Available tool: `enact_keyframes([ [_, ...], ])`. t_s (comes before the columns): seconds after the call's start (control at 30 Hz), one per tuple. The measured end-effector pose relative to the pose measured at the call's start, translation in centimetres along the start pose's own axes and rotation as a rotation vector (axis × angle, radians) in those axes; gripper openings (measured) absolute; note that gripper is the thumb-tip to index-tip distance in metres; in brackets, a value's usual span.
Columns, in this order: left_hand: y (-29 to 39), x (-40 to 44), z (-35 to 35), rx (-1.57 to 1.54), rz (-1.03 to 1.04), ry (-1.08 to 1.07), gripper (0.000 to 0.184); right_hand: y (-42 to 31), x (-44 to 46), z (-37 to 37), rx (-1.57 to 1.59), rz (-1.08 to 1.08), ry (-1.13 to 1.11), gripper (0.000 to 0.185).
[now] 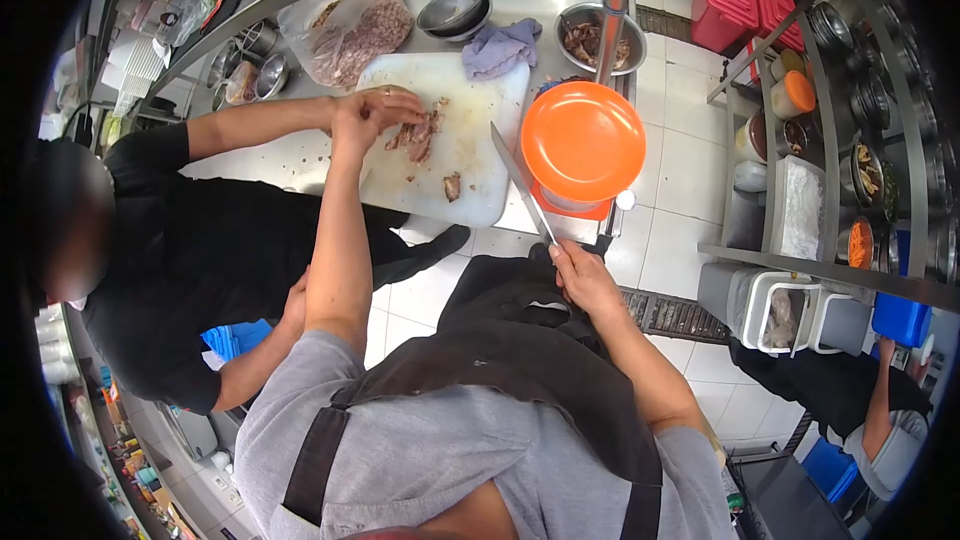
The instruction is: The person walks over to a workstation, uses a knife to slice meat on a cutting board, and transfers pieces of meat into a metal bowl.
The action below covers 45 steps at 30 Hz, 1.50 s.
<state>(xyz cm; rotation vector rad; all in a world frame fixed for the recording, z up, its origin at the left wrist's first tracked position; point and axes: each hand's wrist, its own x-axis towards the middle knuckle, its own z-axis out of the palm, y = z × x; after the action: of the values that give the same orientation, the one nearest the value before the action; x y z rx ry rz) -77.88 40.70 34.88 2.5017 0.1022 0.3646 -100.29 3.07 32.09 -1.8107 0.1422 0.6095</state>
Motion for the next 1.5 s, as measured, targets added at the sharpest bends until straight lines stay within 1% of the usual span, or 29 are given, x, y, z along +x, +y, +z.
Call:
enact_keyframes([
  [0.07,-1.0,0.0,0.8,-0.296,0.378,-0.522,0.016,-0.2,-0.1,-0.3,-0.009,0.007,-0.006,0.039],
  [0.1,-0.7,-0.5,1.6,-0.301,0.398,-0.526,0.016,-0.4,-0.1,-0.4,-0.022,0.012,-0.022,0.039],
  [0.17,1.2,-0.8,3.5,-0.21,-0.077,-0.555,0.019,-0.3,0.0,-0.5,-0.086,0.006,-0.015,0.04],
  [0.2,2.7,0.0,4.7,-0.214,-0.056,-0.563,0.019,0.1,0.3,-0.4,-0.109,-0.013,-0.006,0.041],
  [0.27,6.8,2.1,7.3,-0.35,-0.112,-0.509,0.02,-0.5,0.0,-0.6,-0.125,0.004,-0.004,0.04],
  [0.33,11.7,4.6,9.0,-0.281,0.014,-0.532,0.022,-0.5,0.0,-0.6,-0.142,0.026,-0.008,0.04],
  [0.4,15.2,7.1,12.0,-0.217,0.136,-0.51,0.028,0.3,0.1,-0.2,-0.209,-0.08,0.039,0.038],
  [0.47,18.8,8.2,13.8,-0.279,0.179,-0.533,0.038,-0.6,-0.1,-0.6,-0.2,-0.059,0.021,0.037],
  [0.5,19.8,8.5,14.8,-0.278,0.183,-0.539,0.038,-0.8,0.0,-0.8,-0.238,-0.061,0.0,0.036],
  [0.53,20.7,8.7,15.6,-0.143,0.258,-0.513,0.045,-0.8,0.0,-0.9,-0.275,-0.065,-0.023,0.036],
  [0.57,21.4,8.7,16.4,-0.009,0.331,-0.481,0.052,0.1,0.2,-0.6,-0.295,-0.185,0.029,0.036],
  [0.6,21.7,8.5,17.3,-0.007,0.333,-0.482,0.052,0.1,0.2,-0.7,-0.292,-0.185,0.029,0.036],
  [0.67,21.5,7.9,19.4,0.436,0.451,-0.633,0.06,-0.3,0.3,-1.0,-0.315,-0.205,0.0,0.035],
  [0.7,21.1,7.4,20.0,0.437,0.447,-0.632,0.06,-0.2,0.4,-1.0,-0.313,-0.225,0.003,0.034],
  [0.77,20.1,6.0,20.8,0.514,0.495,-0.822,0.063,-0.4,0.4,-1.3,-0.311,-0.223,-0.009,0.034],
  [0.9,17.3,6.1,21.2,0.475,0.397,-0.757,0.061,0.2,0.7,-1.7,-0.297,-0.236,-0.016,0.034],
  [0.97,16.2,6.4,20.2,0.458,0.385,-0.655,0.056,0.3,0.7,-1.7,-0.309,-0.241,-0.033,0.034],
  [1.0,15.5,6.5,19.8,0.461,0.37,-0.651,0.056,0.2,0.6,-1.7,-0.311,-0.231,-0.027,0.034],
  [1.07,14.5,7.2,19.0,0.538,0.366,-0.676,0.051,0.1,0.8,-1.6,-0.319,-0.233,-0.028,0.034],
  [1.1,14.6,7.3,18.1,0.539,0.357,-0.67,0.051,0.2,0.8,-1.6,-0.311,-0.239,-0.02,0.034],
  [1.17,14.9,7.4,16.7,0.532,0.334,-0.699,0.042,0.1,1.0,-1.5,-0.304,-0.244,-0.013,0.034],
  [1.2,14.8,7.7,16.7,0.529,0.332,-0.701,0.042,0.1,0.9,-1.5,-0.307,-0.235,-0.016,0.035],
  [1.27,15.0,8.7,17.1,0.593,0.322,-0.626,0.034,0.1,0.8,-1.5,-0.315,-0.219,-0.013,0.035],
  [1.3,15.7,8.7,17.0,0.587,0.324,-0.628,0.034,0.0,0.8,-1.6,-0.323,-0.213,-0.014,0.035],
  [1.37,17.3,8.8,16.8,0.599,0.502,-0.355,0.03,-0.3,0.7,-1.6,-0.332,-0.206,-0.013,0.036],
  [1.4,17.6,9.0,17.5,0.597,0.501,-0.354,0.03,-0.4,0.7,-1.6,-0.332,-0.196,-0.018,0.036],
  [1.47,18.5,9.4,18.9,0.659,0.546,-0.6,0.03,-0.5,0.7,-1.7,-0.336,-0.189,-0.028,0.036],
  [1.5,18.8,9.2,19.5,0.68,0.482,-0.628,0.028,-0.4,0.7,-1.7,-0.328,-0.189,-0.027,0.036],
])
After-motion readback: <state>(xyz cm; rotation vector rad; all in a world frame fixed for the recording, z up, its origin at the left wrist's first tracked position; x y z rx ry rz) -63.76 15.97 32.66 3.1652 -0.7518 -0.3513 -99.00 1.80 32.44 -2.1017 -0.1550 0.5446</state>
